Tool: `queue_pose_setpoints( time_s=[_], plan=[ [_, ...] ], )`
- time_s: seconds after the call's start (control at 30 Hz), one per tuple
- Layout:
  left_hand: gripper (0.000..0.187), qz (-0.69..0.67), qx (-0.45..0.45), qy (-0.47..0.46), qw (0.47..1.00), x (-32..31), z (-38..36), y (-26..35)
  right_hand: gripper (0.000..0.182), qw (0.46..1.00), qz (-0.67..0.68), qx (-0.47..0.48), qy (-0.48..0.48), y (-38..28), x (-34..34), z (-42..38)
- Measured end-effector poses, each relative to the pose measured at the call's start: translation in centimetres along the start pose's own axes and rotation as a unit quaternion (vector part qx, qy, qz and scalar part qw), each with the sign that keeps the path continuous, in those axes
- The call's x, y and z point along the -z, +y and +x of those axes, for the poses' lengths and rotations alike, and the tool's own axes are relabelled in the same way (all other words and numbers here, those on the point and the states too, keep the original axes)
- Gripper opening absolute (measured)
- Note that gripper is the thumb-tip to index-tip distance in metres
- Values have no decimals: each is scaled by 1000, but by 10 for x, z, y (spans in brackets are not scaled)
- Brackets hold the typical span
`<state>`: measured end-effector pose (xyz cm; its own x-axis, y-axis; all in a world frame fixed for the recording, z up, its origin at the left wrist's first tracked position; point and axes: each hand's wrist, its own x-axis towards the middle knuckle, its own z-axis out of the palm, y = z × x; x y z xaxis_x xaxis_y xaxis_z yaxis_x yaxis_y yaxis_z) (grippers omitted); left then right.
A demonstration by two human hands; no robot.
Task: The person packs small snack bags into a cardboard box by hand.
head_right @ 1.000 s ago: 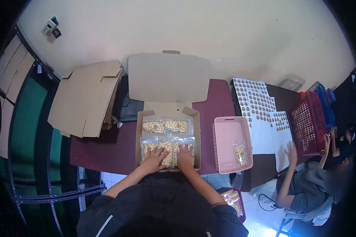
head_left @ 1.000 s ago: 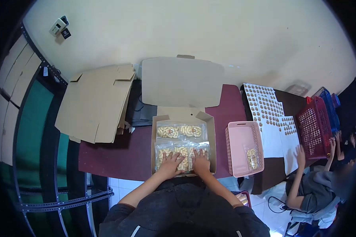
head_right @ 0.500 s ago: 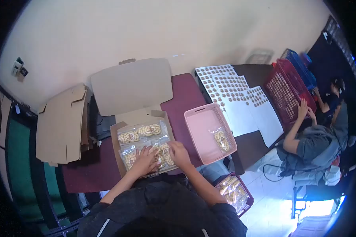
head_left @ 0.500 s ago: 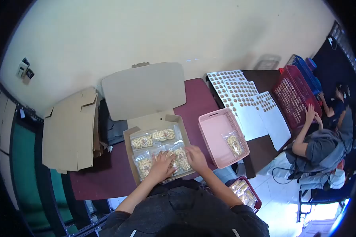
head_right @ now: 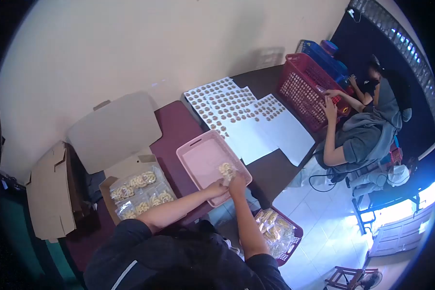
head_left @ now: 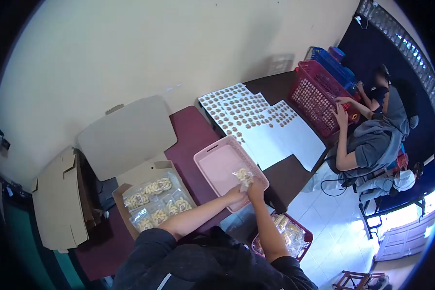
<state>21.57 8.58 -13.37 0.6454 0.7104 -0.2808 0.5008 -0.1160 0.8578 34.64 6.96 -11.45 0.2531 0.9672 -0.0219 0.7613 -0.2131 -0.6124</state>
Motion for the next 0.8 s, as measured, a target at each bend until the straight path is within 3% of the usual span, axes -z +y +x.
queue_pose_setpoints(
  time_s=[0.03, 0.07, 0.1, 0.13, 0.2, 0.23, 0.27, 0.4, 0.47, 0.5, 0.57, 0.6, 0.67, 0.7, 0.8],
  plan=[
    [64, -246, 110, 16, 963, -5, 9, -5, 34, 1000, -3, -3, 4, -5, 2, -4],
    [69, -472, 215, 29, 855, -8, 18, -12, 38, 999, -23, 19, 17, -11, 2, -9],
    [68, -506, 200, 28, 838, -6, 21, -16, 43, 998, -43, 43, 29, -16, 2, -11],
    [68, -505, 198, 27, 840, -10, 23, -17, 43, 998, -44, 44, 32, -18, 0, -10],
    [60, -451, 259, 138, 843, -15, 18, -23, 54, 998, -41, -8, 53, -22, -7, -10],
    [55, -434, 246, 57, 865, -6, 18, -36, 54, 998, -38, -5, 51, -22, -9, -11],
    [55, -434, 246, 63, 864, -4, 18, -41, 56, 999, 5, -7, 32, -22, -11, -10],
    [52, -449, 186, 167, 858, 41, -40, 11, 58, 992, 126, -5, -32, -59, 5, -21],
    [50, -444, 43, 237, 863, 59, -64, 13, 51, 970, 230, 50, -60, -83, 13, -32],
    [50, -444, 44, 248, 860, 73, -82, 18, 41, 955, 267, 95, -90, -84, 4, -36],
    [46, -416, 24, 255, 873, 100, -124, 29, 36, 930, 334, 96, -121, -122, 11, -48],
    [46, -416, 24, 265, 869, 104, -142, 31, 31, 902, 398, 88, -145, -138, 11, -55],
    [46, -419, -49, 327, 846, 107, -178, 35, 30, 901, 378, 129, -169, -157, 0, -60],
    [50, -460, -23, 299, 836, 111, -199, 42, 32, 887, 399, 126, -194, -180, 4, -69],
    [54, -483, -34, 366, 795, 101, -229, 35, 38, 860, 401, 152, -277, -194, -26, -81]
  ],
)
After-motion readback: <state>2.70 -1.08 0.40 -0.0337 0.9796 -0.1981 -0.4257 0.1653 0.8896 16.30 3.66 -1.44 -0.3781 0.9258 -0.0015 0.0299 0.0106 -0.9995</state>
